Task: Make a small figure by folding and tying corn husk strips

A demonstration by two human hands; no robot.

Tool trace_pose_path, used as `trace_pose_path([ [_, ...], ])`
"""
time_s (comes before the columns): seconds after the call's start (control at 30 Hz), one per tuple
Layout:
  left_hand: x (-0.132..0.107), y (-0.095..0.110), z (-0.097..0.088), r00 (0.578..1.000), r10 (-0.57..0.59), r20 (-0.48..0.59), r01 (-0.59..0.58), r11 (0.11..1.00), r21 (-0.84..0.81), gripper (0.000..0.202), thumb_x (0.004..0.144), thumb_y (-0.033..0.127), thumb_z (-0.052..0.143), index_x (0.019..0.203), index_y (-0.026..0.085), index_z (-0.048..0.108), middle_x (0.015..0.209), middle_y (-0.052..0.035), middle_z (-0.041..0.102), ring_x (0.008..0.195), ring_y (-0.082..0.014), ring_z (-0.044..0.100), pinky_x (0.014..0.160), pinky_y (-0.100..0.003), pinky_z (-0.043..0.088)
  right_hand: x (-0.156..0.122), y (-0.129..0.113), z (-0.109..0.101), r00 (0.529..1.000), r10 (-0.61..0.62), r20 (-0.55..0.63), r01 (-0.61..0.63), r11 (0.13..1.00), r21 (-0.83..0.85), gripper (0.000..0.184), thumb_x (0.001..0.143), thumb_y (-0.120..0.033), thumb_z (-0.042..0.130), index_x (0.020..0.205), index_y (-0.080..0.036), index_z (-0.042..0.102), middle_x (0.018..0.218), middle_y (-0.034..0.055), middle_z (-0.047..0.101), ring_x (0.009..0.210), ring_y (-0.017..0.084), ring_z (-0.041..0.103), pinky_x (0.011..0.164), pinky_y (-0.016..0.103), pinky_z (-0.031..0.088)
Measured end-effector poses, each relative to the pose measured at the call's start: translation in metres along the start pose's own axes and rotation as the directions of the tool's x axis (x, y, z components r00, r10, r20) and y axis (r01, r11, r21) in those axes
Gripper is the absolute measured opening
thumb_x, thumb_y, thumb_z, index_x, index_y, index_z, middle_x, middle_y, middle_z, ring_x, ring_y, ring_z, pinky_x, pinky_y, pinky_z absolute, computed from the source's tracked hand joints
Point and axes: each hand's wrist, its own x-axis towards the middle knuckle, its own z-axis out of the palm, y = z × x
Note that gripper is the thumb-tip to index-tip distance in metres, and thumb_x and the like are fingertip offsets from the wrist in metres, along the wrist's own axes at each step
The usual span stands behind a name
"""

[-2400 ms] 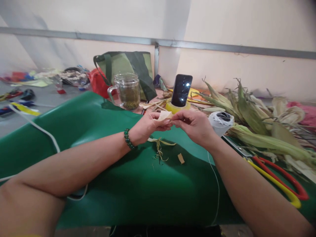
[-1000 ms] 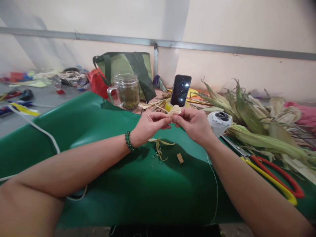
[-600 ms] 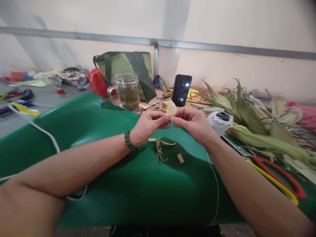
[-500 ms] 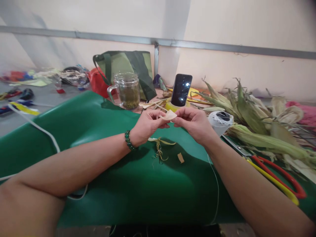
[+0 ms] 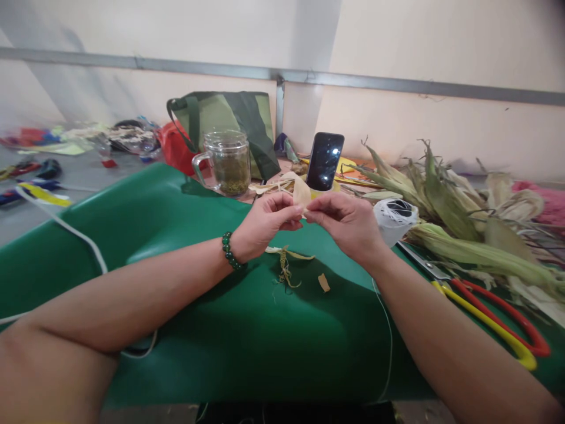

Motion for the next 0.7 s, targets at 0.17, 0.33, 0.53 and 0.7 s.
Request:
trace_pose_path([
  [0.17,-0.0009,-0.0001,-0.001,0.998,-0.036,0.045,0.035,0.999,0.019,0.02,0.069,0.03,0.077,0.072,0.014,0.066,0.071,-0.0008,0.065,0.064,-0.0085,0.06,0.066,-0.023,0.052,0.0006,0.0009,-0.0006,1.0,-0.026,0.0,0.026,0.999,-0.021,0.008,0.075,-0.03,0.072,0.073,-0.023,0.069,0.071,-0.0009,0.069,0.067,0.015,0.062,0.066,0.031,0.054],
  [0.33,-0.0038,-0.0015,-0.0014,1.0,0.002,-0.028,0.001,0.994,0.108,0.025,0.071,0.041,0.076,0.075,0.017,0.073,0.077,-0.0036,0.07,0.076,-0.013,0.064,0.067,-0.023,0.051,0.0021,0.001,-0.0014,0.999,0.009,0.046,-0.011,0.999,0.045,0.009,0.073,-0.029,0.073,0.072,-0.021,0.07,0.07,-0.0001,0.068,0.065,0.015,0.062,0.063,0.03,0.052],
  [0.53,-0.0077,-0.0024,0.001,0.991,0.133,-0.03,-0.123,0.963,0.239,0.029,0.072,0.046,0.075,0.074,0.017,0.074,0.08,-0.0045,0.071,0.076,-0.014,0.062,0.07,-0.026,0.051,0.0037,-0.001,-0.0043,0.982,0.174,0.076,-0.179,0.981,0.072,0.009,0.067,-0.026,0.074,0.069,-0.018,0.07,0.066,0.001,0.068,0.062,0.014,0.06,0.059,0.029,0.049],
  [0.7,-0.0062,0.0009,0.0013,0.965,0.263,0.01,-0.251,0.907,0.337,0.03,0.068,0.048,0.078,0.068,0.019,0.074,0.071,-0.0027,0.069,0.071,-0.0147,0.06,0.068,-0.026,0.049,0.005,0.0015,-0.0026,0.95,0.284,0.128,-0.305,0.931,0.198,0.021,0.059,-0.031,0.08,0.065,-0.018,0.065,0.06,-0.0011,0.064,0.059,0.013,0.059,0.059,0.029,0.05],
])
